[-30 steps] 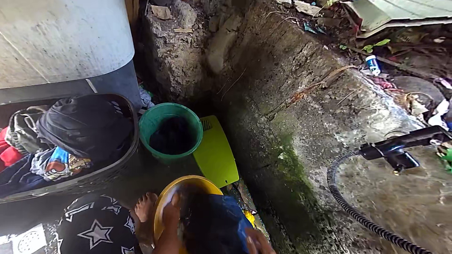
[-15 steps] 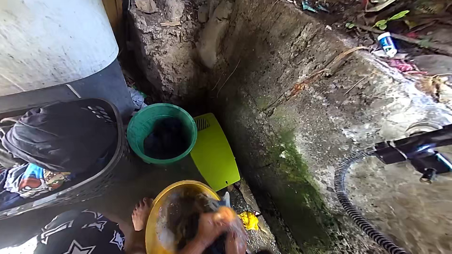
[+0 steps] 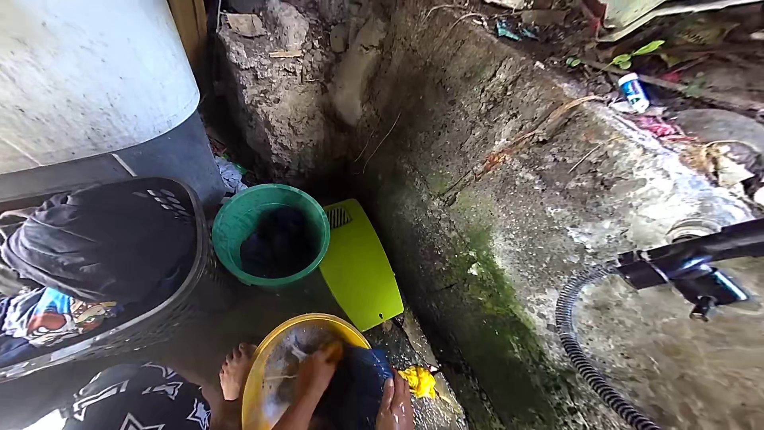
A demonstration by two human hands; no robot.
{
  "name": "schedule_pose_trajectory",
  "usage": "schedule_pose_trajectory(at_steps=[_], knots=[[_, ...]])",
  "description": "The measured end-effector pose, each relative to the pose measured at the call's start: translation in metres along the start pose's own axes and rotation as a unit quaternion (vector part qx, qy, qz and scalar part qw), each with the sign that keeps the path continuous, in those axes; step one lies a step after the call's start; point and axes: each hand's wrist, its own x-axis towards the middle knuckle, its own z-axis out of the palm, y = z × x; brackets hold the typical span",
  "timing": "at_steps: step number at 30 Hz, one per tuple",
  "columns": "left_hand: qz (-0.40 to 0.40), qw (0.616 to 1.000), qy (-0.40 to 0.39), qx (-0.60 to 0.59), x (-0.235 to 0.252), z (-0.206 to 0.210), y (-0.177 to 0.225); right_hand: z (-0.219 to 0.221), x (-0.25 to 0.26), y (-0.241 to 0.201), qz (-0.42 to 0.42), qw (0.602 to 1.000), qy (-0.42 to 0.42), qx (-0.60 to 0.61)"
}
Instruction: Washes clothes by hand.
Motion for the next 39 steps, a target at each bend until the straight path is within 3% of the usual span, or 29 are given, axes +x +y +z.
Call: schedule_pose_trajectory(at_steps=[2,4,7,9,10,12,14,15,16,18,19,20,22,24,25,28,30,32,35,39], knots=[[0.028,0.995,0.005,-0.095,-0.031,-0.013,0.022,0.002,0.000,0.002,-0.003,1.000,0.010,0.001],[0.064,0.986,-0.027,-0.150,-0.060,-0.007,0.017,0.004,0.002,-0.001,-0.002,1.000,0.012,0.001],[0.006,0.983,-0.151,0.105,-0.050,0.000,-0.031,0.002,0.000,0.001,0.011,1.000,0.008,-0.017],[-0.027,0.969,-0.150,0.195,-0.036,-0.022,-0.033,0.003,0.001,0.001,0.002,1.000,0.016,-0.021],[-0.022,0.978,-0.129,0.161,-0.036,-0.034,-0.028,0.003,0.001,0.001,-0.001,1.000,0.015,-0.020],[0.037,0.995,-0.079,-0.058,-0.055,-0.037,-0.009,0.003,0.001,0.000,-0.003,1.000,0.015,-0.012],[0.073,0.970,-0.109,-0.203,-0.086,-0.012,0.002,0.004,0.000,0.001,-0.002,1.000,0.014,-0.010],[0.088,0.973,-0.130,-0.170,-0.089,0.002,-0.006,0.003,0.000,0.001,0.002,1.000,0.010,-0.015],[0.089,0.983,-0.148,-0.066,-0.083,0.005,-0.016,0.002,0.000,0.002,0.004,1.000,0.007,-0.022],[0.038,0.966,-0.170,0.191,-0.062,-0.015,-0.026,0.002,0.001,0.002,0.006,1.000,0.009,-0.026],[0.017,0.958,-0.160,0.237,-0.055,-0.026,-0.030,0.003,0.000,0.002,0.005,1.000,0.009,-0.023],[0.009,0.965,-0.139,0.222,-0.051,-0.038,-0.024,0.004,0.002,0.002,0.000,1.000,0.013,-0.017],[0.047,0.992,-0.102,0.065,-0.067,-0.042,-0.002,0.006,0.001,0.003,-0.005,1.000,0.016,-0.011],[0.092,0.986,-0.108,-0.090,-0.092,-0.013,0.007,0.005,0.001,0.002,-0.007,1.000,0.014,-0.012],[0.094,0.984,-0.117,-0.092,-0.092,0.003,-0.005,0.004,0.000,0.002,-0.004,1.000,0.011,-0.016],[0.019,0.969,-0.164,0.186,-0.064,-0.011,-0.033,0.004,0.002,-0.001,-0.007,1.000,0.018,-0.023],[-0.012,0.961,-0.128,0.244,-0.046,-0.037,-0.031,0.006,0.002,0.001,-0.018,0.999,0.031,-0.015],[-0.014,0.988,-0.048,0.147,-0.028,-0.054,-0.022,0.007,0.004,0.004,-0.021,0.999,0.041,-0.017],[-0.026,0.997,0.052,-0.043,-0.008,-0.027,-0.036,0.006,0.003,0.002,-0.016,0.999,0.036,-0.013],[-0.073,0.997,0.020,-0.035,0.011,0.022,-0.070,0.004,0.002,0.000,-0.020,0.999,0.044,-0.010]])
